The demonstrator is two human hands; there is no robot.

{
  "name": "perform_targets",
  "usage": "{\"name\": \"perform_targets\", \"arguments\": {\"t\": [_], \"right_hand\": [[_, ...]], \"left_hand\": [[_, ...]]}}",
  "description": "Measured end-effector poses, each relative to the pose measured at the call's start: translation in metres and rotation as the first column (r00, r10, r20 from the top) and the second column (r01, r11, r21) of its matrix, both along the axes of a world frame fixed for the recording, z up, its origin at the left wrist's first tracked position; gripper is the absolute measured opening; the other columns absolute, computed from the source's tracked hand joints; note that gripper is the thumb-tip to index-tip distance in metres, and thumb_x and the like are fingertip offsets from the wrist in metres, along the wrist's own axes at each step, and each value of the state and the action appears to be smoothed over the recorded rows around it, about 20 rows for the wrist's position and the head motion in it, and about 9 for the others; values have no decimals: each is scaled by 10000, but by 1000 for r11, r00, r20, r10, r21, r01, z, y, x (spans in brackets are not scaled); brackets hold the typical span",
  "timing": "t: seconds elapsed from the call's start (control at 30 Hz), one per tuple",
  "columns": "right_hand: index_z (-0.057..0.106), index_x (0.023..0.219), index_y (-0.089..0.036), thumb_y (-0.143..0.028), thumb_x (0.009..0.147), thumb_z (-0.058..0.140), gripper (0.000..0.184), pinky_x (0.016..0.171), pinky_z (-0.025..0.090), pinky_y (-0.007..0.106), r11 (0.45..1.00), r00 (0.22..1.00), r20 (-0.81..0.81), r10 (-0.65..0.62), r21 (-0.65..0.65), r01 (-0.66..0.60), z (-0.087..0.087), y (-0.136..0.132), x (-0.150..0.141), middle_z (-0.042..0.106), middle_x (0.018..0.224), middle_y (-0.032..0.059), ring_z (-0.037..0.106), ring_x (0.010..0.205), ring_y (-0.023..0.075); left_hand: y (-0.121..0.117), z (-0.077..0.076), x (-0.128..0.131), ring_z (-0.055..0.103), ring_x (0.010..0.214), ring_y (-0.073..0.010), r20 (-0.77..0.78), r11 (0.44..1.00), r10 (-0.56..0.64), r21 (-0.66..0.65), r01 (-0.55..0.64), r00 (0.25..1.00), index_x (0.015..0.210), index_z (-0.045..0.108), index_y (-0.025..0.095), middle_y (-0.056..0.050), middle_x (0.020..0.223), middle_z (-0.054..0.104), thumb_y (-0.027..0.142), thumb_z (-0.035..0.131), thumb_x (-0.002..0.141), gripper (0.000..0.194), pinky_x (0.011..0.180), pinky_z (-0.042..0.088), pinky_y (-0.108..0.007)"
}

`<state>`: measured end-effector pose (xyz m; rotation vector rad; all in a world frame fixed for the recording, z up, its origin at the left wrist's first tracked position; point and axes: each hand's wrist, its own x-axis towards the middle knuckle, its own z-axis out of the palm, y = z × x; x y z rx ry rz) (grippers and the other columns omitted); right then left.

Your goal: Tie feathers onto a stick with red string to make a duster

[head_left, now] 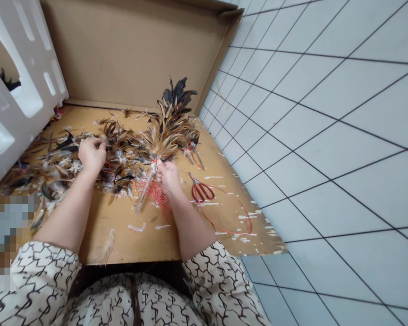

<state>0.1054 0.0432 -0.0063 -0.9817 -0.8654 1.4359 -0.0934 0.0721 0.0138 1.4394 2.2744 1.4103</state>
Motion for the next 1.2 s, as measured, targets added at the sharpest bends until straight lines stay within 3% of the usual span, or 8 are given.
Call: {"name": "perform_targets", "arguments": {"t": [0.1, 0.17, 0.23, 0.3, 0.37, 0.53, 0.93, 1.2], "right_hand": [[358, 531, -197, -366, 656, 694, 397, 320, 207, 162, 999, 999, -26, 48, 14, -48, 0, -1, 0, 282, 381, -113, 255, 311, 21], [367, 528, -194, -376, 639, 710, 403, 322, 198, 160, 997, 997, -37, 69, 29, -68, -1, -1, 0, 273, 385, -114, 242, 318, 16], [371, 515, -188, -376, 629, 718, 411, 325, 181, 155, 995, 995, -46, 86, 44, -84, -1, -1, 1, 261, 388, -114, 221, 327, 10], [385, 505, -180, -376, 627, 718, 405, 327, 165, 151, 993, 993, -53, 102, 57, -99, -2, -1, 1, 258, 392, -112, 203, 336, 5], [393, 499, -176, -373, 627, 715, 399, 328, 158, 150, 992, 992, -59, 108, 65, -104, -2, -1, 1, 262, 396, -108, 194, 342, 4], [370, 499, -180, -367, 640, 702, 406, 329, 149, 151, 993, 994, -46, 102, 62, -99, -5, -2, -1, 246, 400, -112, 174, 346, 5], [369, 472, -182, -442, 610, 705, 446, 317, 219, 153, 992, 991, 54, 121, 36, -123, -4, -6, -7, 335, 356, -90, 294, 316, 18], [462, 442, -153, -508, 510, 720, 444, 347, 184, 175, 987, 985, 107, 138, 70, -146, -4, -7, -5, 448, 394, -44, 306, 341, 17]], "left_hand": [[-13, 9, 21, 576, 658, -157, 221, 971, -174, 198, 131, 960, 665, 642, 147, -19, 656, 630, 191, 546, 643, 108, 680, 447, -266], [-25, 12, 40, 525, 559, -117, 391, 933, -339, 256, 252, 856, 601, 619, 147, 9, 575, 594, 186, 579, 605, 56, 596, 424, -238], [-38, 13, 59, 489, 491, -95, 558, 893, -450, 277, 355, 697, 588, 623, 147, 26, 514, 571, 193, 620, 566, 51, 535, 399, -224], [-48, 10, 74, 477, 456, -86, 697, 869, -478, 289, 402, 535, 571, 621, 146, 23, 487, 573, 209, 659, 528, 86, 500, 386, -218], [-53, 7, 85, 467, 434, -76, 782, 869, -459, 298, 394, 421, 553, 615, 145, 19, 474, 578, 220, 693, 491, 124, 480, 379, -212], [-54, -1, 94, 456, 393, -65, 895, 889, -360, 243, 387, 264, 506, 589, 140, 29, 426, 555, 220, 750, 421, 199, 445, 365, -199], [-55, -1, 87, 552, 429, -103, 946, 813, -300, 186, 551, 123, 542, 527, 134, 1, 449, 570, 147, 712, 591, 192, 480, 460, -217], [-54, -9, 82, 428, 380, -42, 933, 741, -358, 268, 616, 25, 520, 594, 101, -14, 467, 555, 213, 749, 554, 195, 366, 303, -157]]}}
